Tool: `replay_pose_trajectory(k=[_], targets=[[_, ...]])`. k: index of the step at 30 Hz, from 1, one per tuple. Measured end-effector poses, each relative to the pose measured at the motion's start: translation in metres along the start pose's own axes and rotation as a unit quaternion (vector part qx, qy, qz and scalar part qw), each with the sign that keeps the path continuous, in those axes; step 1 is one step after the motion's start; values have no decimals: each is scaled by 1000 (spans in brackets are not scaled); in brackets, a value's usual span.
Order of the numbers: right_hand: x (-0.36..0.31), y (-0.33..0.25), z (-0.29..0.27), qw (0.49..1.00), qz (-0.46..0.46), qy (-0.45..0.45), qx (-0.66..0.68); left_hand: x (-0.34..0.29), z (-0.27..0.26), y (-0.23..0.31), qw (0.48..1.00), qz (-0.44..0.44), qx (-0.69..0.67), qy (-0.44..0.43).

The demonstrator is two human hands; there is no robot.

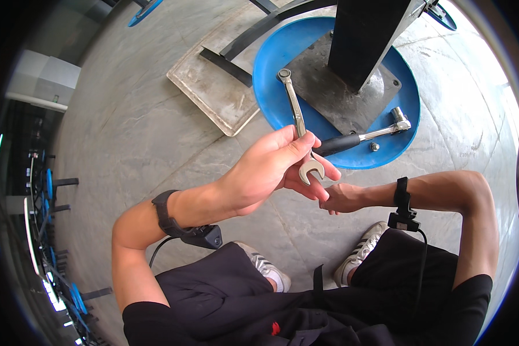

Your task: The person manipulates mechanical components beneath a metal structure by hand, using a combination wrench and a socket wrench to alter the tightness of a bolt assembly over several attempts before walking across the room to configure another mechanical joint.

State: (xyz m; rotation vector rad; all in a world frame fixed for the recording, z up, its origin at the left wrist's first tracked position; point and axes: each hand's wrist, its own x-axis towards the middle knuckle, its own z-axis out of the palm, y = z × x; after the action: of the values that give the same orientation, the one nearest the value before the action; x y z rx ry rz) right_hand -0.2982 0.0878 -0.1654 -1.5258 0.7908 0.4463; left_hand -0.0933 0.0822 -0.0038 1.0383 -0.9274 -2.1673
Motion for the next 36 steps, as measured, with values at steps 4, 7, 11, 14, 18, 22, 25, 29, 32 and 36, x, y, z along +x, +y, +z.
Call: replay_pose_trajectory(k=[4, 7, 11, 14, 18, 22, 25, 29, 32, 36], targets=[[-48, -61, 6, 986, -159, -39, 39, 5, -6, -3, 1000, -2, 16, 8], [-84, -96, -7, 974, -147, -17, 171, 4, -10, -2, 998, 12, 56, 18], [-104, -101, -22, 902, -153, 32, 401, 4, -13, 9, 982, 29, 187, 1], [-106, -112, -25, 896, -164, 85, 404, 11, -15, 11, 964, 59, 260, -19], [-105, -123, -31, 861, -153, 171, 455, 19, -21, 33, 718, 293, 629, 53], [-112, -122, -38, 853, -138, 253, 436, 46, -62, 55, 522, 486, 687, 143], [-122, -116, -53, 852, -126, 320, 395, 54, -88, 60, 524, 484, 689, 125], [-126, -105, -73, 830, -178, 419, 321, 58, -102, 54, 547, 456, 693, 111], [-122, -95, -82, 829, -199, 433, 292, 61, -103, 53, 551, 473, 680, 107], [-114, -92, -79, 805, -240, 444, 312, 66, -103, 54, 541, 487, 677, 110]])
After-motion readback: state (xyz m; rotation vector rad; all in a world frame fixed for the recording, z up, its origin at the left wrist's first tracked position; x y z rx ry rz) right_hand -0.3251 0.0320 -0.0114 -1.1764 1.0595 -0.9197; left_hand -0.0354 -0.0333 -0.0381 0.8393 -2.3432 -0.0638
